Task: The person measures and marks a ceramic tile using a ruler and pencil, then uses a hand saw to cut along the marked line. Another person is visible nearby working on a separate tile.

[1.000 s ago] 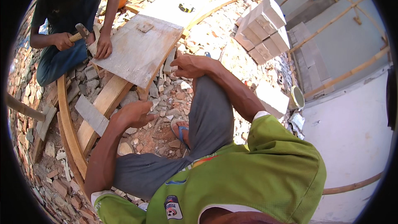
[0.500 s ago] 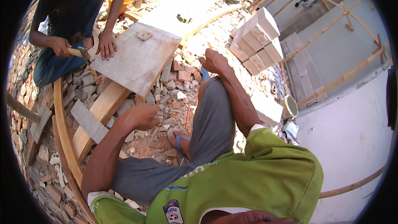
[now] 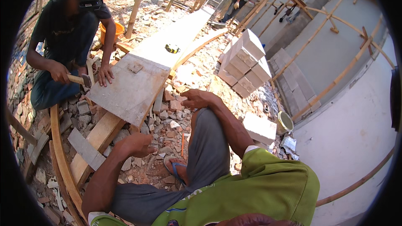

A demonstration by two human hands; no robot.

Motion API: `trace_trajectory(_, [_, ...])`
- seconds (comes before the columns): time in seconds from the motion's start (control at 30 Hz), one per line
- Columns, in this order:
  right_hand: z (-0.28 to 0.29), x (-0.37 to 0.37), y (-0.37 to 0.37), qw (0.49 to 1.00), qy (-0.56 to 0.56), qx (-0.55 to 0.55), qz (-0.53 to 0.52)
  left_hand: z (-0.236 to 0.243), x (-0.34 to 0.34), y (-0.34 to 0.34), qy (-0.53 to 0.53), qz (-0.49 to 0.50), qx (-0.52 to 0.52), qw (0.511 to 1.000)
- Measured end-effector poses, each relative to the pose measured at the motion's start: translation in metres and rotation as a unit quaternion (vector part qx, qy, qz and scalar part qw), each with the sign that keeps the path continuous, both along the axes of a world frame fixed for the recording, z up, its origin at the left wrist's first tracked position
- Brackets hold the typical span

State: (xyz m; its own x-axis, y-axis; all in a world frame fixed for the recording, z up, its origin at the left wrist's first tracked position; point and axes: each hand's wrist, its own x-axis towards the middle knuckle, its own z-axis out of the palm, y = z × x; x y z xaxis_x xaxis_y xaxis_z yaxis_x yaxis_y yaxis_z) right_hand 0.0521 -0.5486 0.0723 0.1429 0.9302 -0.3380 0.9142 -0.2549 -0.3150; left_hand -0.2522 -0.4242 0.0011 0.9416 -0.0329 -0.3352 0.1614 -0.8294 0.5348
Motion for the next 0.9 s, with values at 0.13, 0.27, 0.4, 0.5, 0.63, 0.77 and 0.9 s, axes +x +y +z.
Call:
trace_trajectory(0.13, [0.000,-0.002,0.005,0.999,0.015,-0.028,0.005,0.007,-0.004,-0.001,-0.034,0.015,0.000,0.999])
trace_trajectory(0.27, [-0.005,0.005,0.004,0.997,0.017,-0.001,0.070,0.007,-0.003,-0.001,-0.013,0.022,-0.004,1.000])
trace_trajectory(0.4, [-0.010,0.006,0.005,0.994,-0.001,-0.007,0.106,0.003,-0.005,0.000,-0.021,0.029,0.010,0.999])
trace_trajectory(0.5, [0.001,-0.003,0.007,0.996,0.004,-0.006,0.089,0.003,-0.005,0.000,-0.005,0.042,0.015,0.999])
trace_trajectory(0.63, [0.005,-0.009,0.017,0.996,-0.001,-0.018,0.085,0.006,-0.011,0.004,-0.022,0.059,0.020,0.998])
trace_trajectory(0.77, [-0.012,0.035,0.033,0.975,0.080,-0.138,-0.151,0.006,-0.018,0.000,-0.043,0.069,-0.018,0.997])
trace_trajectory(0.9, [-0.079,0.112,0.031,0.971,0.020,-0.125,-0.204,0.020,-0.029,-0.011,0.005,0.081,0.004,0.997])
